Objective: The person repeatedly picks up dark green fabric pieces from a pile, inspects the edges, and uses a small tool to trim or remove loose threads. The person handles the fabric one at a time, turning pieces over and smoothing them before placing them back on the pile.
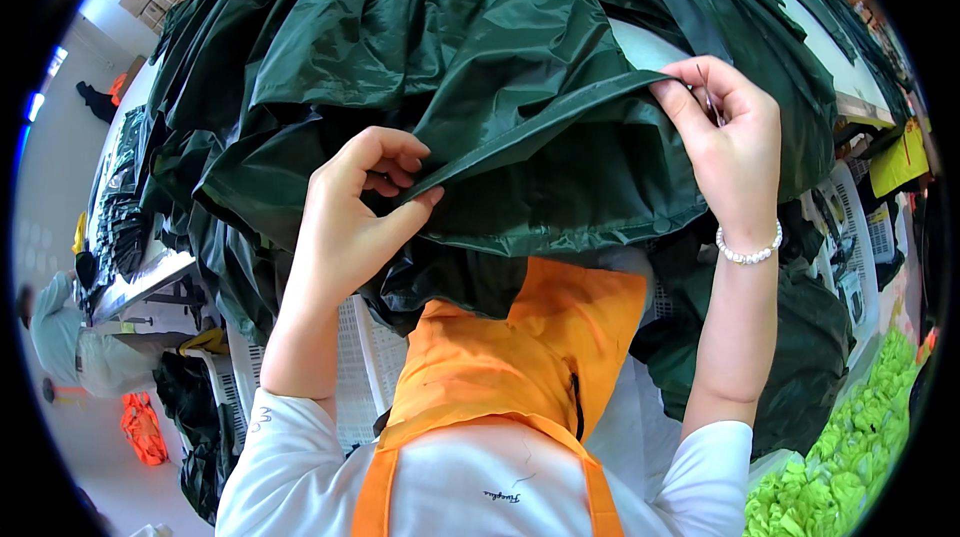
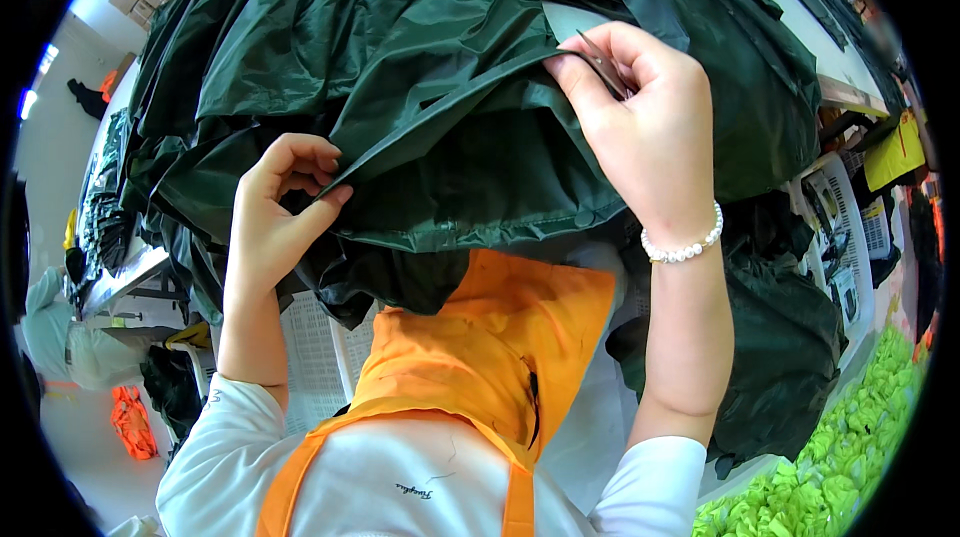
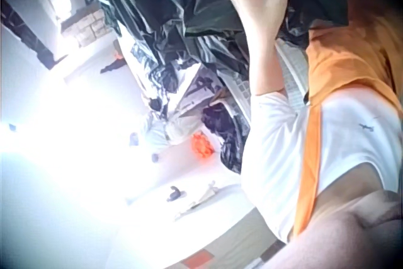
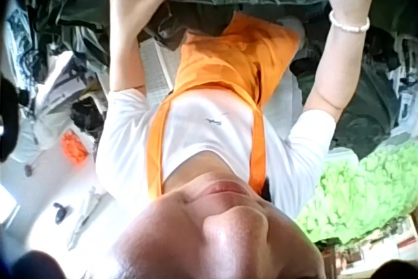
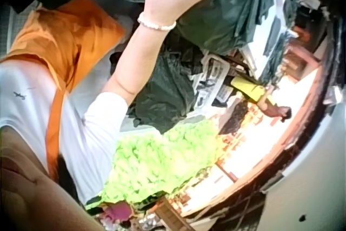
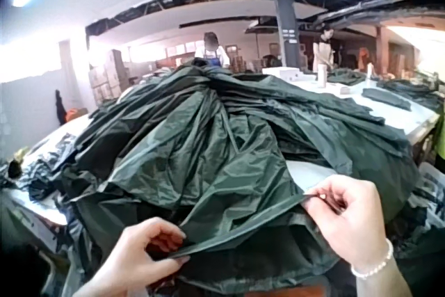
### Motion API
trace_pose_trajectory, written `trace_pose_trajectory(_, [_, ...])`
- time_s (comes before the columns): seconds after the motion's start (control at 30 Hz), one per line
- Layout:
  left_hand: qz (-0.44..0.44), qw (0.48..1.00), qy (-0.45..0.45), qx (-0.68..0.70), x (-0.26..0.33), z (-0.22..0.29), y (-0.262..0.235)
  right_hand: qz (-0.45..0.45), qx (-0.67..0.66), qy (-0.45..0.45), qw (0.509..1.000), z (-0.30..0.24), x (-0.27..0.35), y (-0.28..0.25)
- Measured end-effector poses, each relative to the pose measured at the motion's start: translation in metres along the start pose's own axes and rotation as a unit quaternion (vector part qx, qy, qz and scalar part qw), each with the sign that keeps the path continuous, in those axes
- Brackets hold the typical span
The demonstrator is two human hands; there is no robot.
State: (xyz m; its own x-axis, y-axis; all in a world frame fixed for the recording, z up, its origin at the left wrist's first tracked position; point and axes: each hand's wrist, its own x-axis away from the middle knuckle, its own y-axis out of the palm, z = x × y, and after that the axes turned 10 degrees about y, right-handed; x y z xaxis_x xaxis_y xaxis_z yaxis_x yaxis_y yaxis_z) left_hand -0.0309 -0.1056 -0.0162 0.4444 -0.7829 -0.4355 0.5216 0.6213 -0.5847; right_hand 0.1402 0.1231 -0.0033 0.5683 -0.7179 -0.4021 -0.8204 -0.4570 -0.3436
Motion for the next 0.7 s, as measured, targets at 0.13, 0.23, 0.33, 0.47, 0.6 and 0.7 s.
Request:
trace_pose_trajectory(0.13, [0.014, 0.989, 0.133, -0.068, -0.002, 0.002, -0.004, -0.119, -0.097, 0.033, 0.988, 0.01, 0.002, -0.009])
trace_pose_trajectory(0.23, [-0.192, 0.967, 0.159, 0.062, 0.003, -0.008, -0.019, -0.019, -0.165, 0.069, 0.984, 0.039, 0.001, -0.001])
trace_pose_trajectory(0.33, [-0.288, 0.948, 0.13, 0.024, -0.002, -0.007, -0.018, -0.03, -0.093, 0.001, 0.995, 0.071, 0.015, 0.065])
trace_pose_trajectory(0.47, [-0.238, 0.945, 0.199, 0.106, -0.041, 0.03, -0.022, -0.143, -0.159, 0.006, 0.977, 0.048, 0.043, 0.143])
trace_pose_trajectory(0.6, [-0.105, 0.974, 0.199, -0.012, -0.084, 0.016, 0.012, -0.215, -0.274, 0.044, 0.936, 0.027, 0.06, 0.158])
trace_pose_trajectory(0.7, [-0.242, 0.895, 0.266, -0.264, -0.08, -0.036, 0.024, -0.056, -0.205, 0.092, 0.973, 0.066, 0.05, 0.091])
